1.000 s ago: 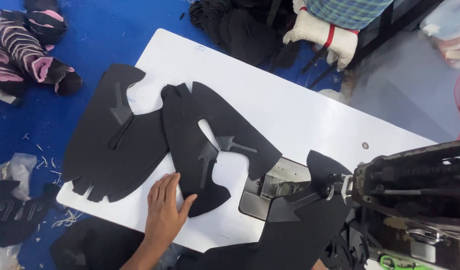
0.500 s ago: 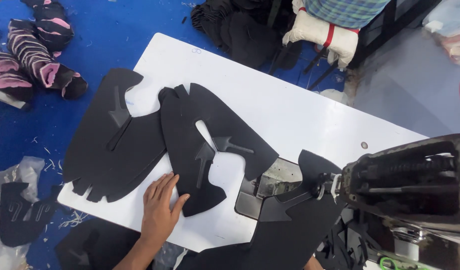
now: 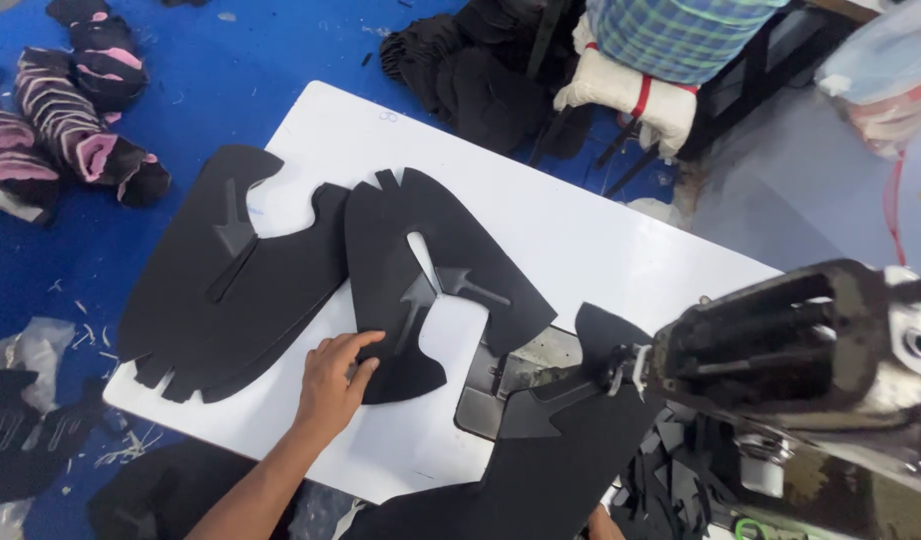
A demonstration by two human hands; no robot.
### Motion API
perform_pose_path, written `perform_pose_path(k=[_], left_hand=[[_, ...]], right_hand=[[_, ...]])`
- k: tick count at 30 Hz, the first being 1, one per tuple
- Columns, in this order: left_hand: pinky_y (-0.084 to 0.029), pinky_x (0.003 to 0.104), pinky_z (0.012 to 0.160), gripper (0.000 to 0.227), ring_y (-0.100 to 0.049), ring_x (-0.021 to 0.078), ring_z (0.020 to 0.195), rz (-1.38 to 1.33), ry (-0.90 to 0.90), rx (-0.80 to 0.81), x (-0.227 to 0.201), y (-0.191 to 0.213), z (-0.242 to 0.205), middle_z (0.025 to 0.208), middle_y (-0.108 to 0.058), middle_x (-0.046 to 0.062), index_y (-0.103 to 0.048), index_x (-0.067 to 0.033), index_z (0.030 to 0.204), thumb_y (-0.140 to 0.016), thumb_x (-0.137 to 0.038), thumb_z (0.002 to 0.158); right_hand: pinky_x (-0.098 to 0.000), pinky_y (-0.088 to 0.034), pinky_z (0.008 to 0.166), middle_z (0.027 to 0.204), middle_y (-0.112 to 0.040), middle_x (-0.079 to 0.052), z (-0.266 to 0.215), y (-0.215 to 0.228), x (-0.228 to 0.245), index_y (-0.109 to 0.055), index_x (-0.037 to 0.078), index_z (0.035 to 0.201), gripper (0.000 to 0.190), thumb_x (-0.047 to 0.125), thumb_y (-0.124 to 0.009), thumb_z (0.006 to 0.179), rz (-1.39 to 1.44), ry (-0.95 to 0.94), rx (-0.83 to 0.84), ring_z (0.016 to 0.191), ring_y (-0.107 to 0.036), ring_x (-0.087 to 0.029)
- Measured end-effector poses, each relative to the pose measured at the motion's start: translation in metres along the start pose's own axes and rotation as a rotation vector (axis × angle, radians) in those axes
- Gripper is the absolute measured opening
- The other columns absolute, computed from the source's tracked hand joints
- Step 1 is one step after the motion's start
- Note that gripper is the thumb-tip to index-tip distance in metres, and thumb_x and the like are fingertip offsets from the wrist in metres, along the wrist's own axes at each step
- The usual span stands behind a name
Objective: The person sews black glove pieces using a sewing machine, aligning the fabric under the needle and guiding it through the stitching process. They repeatedly pick up glove parts, position them, and sew along the edges, occasionally using scissors to trim threads.
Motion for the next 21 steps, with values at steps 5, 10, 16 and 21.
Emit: perform_pose_path(k=[5, 10, 16, 21], left_hand=[[-0.049, 0.035, 0.081, 0.04, -0.059, 0.0223, 0.092, -0.17, -0.092, -0.084, -0.048, 0.005, 0.031, 0.114, -0.071, 0.003, -0.073, -0.0146, 0.12, -0.066, 0.003, 0.085], [-0.046, 0.033, 0.079, 0.037, -0.054, 0.0213, 0.087, -0.217, -0.425, -0.271, -0.155, 0.045, 0.055, 0.103, -0.07, 0.005, -0.077, -0.0117, 0.117, -0.064, 0.009, 0.088], [-0.052, 0.038, 0.092, 0.035, -0.06, 0.032, 0.105, -0.067, -0.628, -0.257, -0.208, 0.043, 0.111, 0.115, -0.063, 0.021, -0.07, -0.0068, 0.126, -0.071, 0.0, 0.092], [-0.051, 0.044, 0.087, 0.042, -0.061, 0.0338, 0.102, -0.041, -0.371, 0.264, -0.187, -0.013, 0.08, 0.111, -0.066, 0.019, -0.064, -0.0036, 0.131, -0.068, -0.03, 0.099]], right_hand=[[-0.0397, -0.055, 0.078, 0.094, -0.074, -0.014, 0.062, 0.026, 0.076, -0.061, 0.009, 0.118, 0.04, 0.023, -0.074, 0.084, 0.006, -0.019, -0.073, 0.087, -0.076, -0.027], [-0.0369, -0.057, 0.07, 0.083, -0.075, -0.007, 0.092, 0.114, 0.292, -0.066, 0.019, 0.113, 0.047, 0.015, -0.08, 0.068, -0.204, -0.414, -0.107, 0.083, -0.077, -0.026], [-0.0325, -0.055, 0.06, 0.073, -0.072, -0.009, 0.093, 0.118, 0.32, -0.072, 0.011, 0.098, 0.02, 0.01, -0.079, 0.08, -0.007, -0.383, -0.437, 0.067, -0.07, -0.023], [-0.0283, -0.052, 0.059, 0.082, -0.072, -0.009, 0.088, 0.129, 0.313, -0.071, 0.002, 0.112, 0.018, 0.004, -0.068, 0.095, 0.489, -0.315, -0.624, 0.066, -0.064, -0.014]])
Point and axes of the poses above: each hand's wrist, its own z-axis towards the middle knuckle, its own y-axis out of the back of the hand, x = y × z, the point moved 1 cm from there along z, towards the middle knuckle
